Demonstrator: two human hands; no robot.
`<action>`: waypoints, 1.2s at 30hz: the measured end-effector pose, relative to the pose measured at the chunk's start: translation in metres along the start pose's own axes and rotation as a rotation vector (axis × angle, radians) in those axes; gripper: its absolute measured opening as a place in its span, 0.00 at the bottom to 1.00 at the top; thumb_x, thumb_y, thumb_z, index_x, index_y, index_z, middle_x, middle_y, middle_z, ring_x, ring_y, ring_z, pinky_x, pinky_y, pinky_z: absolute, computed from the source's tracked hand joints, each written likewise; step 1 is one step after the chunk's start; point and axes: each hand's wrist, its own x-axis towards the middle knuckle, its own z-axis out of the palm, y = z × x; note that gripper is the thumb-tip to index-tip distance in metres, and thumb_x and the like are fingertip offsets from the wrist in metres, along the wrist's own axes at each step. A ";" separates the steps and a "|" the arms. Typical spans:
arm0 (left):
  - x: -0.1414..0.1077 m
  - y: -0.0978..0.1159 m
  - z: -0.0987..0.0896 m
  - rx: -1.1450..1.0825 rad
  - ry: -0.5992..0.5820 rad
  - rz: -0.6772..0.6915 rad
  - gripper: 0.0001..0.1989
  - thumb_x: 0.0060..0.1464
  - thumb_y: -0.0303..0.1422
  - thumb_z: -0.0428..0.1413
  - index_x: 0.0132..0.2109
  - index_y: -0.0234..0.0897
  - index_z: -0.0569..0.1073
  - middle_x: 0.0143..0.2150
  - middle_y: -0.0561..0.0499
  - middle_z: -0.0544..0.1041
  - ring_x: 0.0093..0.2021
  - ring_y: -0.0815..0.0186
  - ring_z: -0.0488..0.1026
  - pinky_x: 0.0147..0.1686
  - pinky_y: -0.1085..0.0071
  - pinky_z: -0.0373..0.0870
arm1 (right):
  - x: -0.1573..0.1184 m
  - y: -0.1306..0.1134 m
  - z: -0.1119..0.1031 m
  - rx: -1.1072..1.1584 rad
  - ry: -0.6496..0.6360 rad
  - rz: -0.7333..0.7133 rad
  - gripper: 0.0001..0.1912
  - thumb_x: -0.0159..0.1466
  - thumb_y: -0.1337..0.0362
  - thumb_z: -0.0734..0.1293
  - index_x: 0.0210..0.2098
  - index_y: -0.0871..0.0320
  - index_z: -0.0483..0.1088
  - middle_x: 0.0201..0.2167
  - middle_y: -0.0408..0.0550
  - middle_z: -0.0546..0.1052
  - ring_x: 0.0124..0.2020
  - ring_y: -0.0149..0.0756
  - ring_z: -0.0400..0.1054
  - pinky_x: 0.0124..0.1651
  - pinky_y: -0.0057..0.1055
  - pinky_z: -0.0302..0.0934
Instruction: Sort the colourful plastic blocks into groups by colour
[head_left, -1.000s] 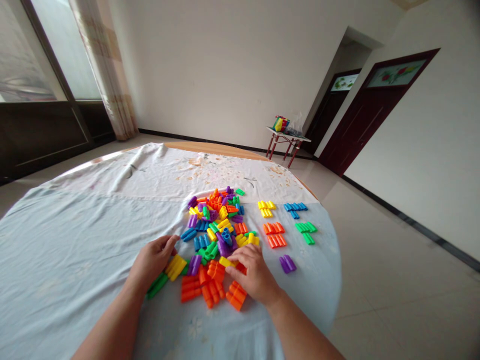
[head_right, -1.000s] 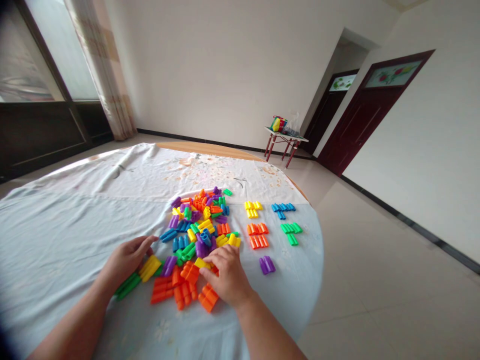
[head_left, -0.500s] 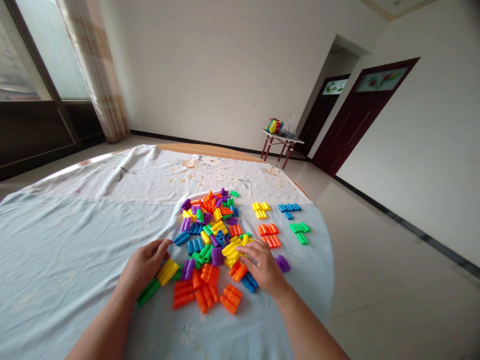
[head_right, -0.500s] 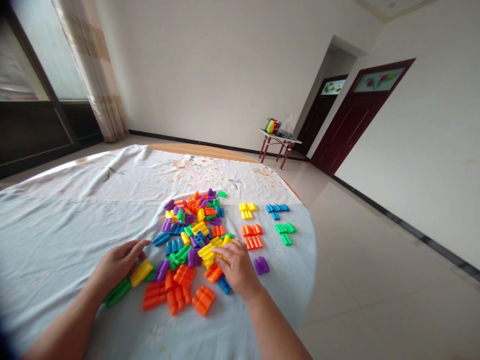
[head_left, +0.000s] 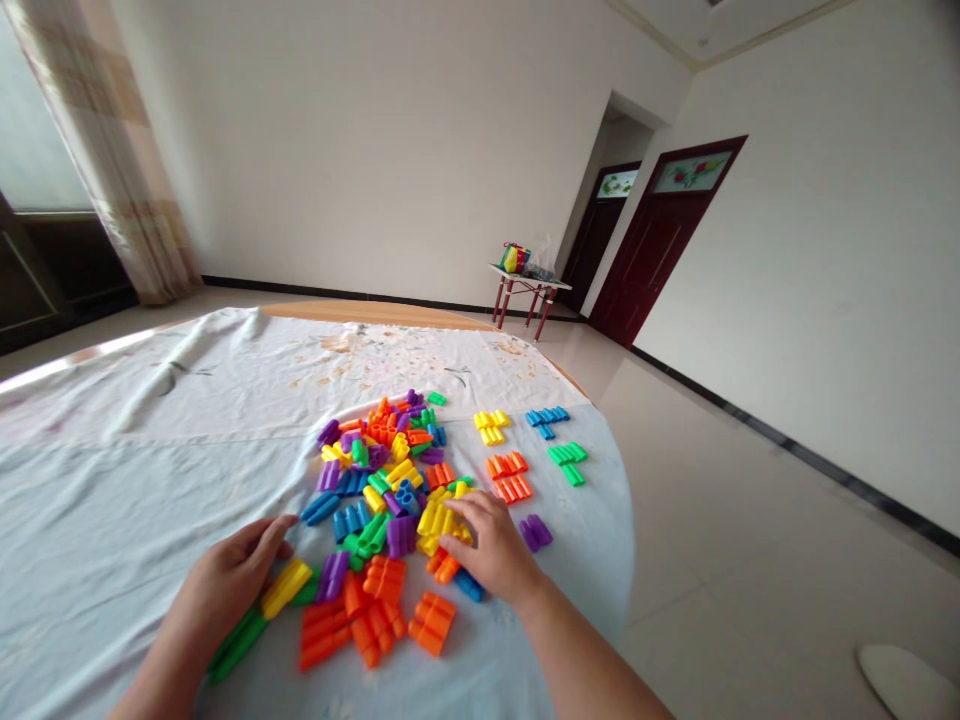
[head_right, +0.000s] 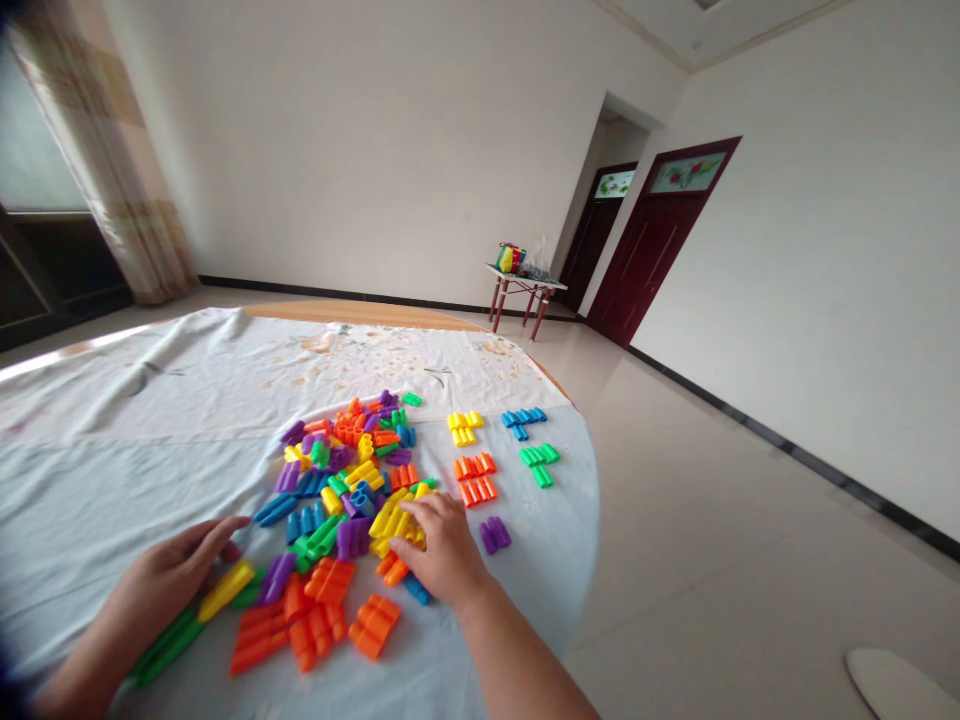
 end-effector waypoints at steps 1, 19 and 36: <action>0.001 0.000 0.000 0.002 0.001 -0.002 0.33 0.44 0.56 0.45 0.46 0.35 0.72 0.29 0.51 0.76 0.23 0.65 0.68 0.25 0.71 0.65 | 0.000 0.000 0.000 0.015 -0.006 0.006 0.20 0.55 0.66 0.71 0.47 0.55 0.71 0.43 0.50 0.74 0.47 0.41 0.66 0.53 0.41 0.61; 0.006 -0.011 0.002 -0.030 -0.010 0.004 0.34 0.44 0.58 0.46 0.47 0.35 0.72 0.30 0.50 0.77 0.23 0.64 0.68 0.24 0.71 0.65 | -0.006 0.005 -0.008 0.195 -0.007 0.020 0.19 0.56 0.72 0.65 0.48 0.55 0.70 0.44 0.49 0.73 0.43 0.36 0.68 0.49 0.35 0.65; 0.009 -0.005 0.000 -0.061 -0.015 -0.101 0.37 0.34 0.60 0.46 0.45 0.39 0.72 0.27 0.50 0.76 0.24 0.60 0.69 0.25 0.68 0.66 | 0.082 0.137 -0.072 -0.131 0.236 0.360 0.20 0.56 0.72 0.63 0.48 0.58 0.71 0.43 0.52 0.75 0.34 0.35 0.70 0.44 0.36 0.66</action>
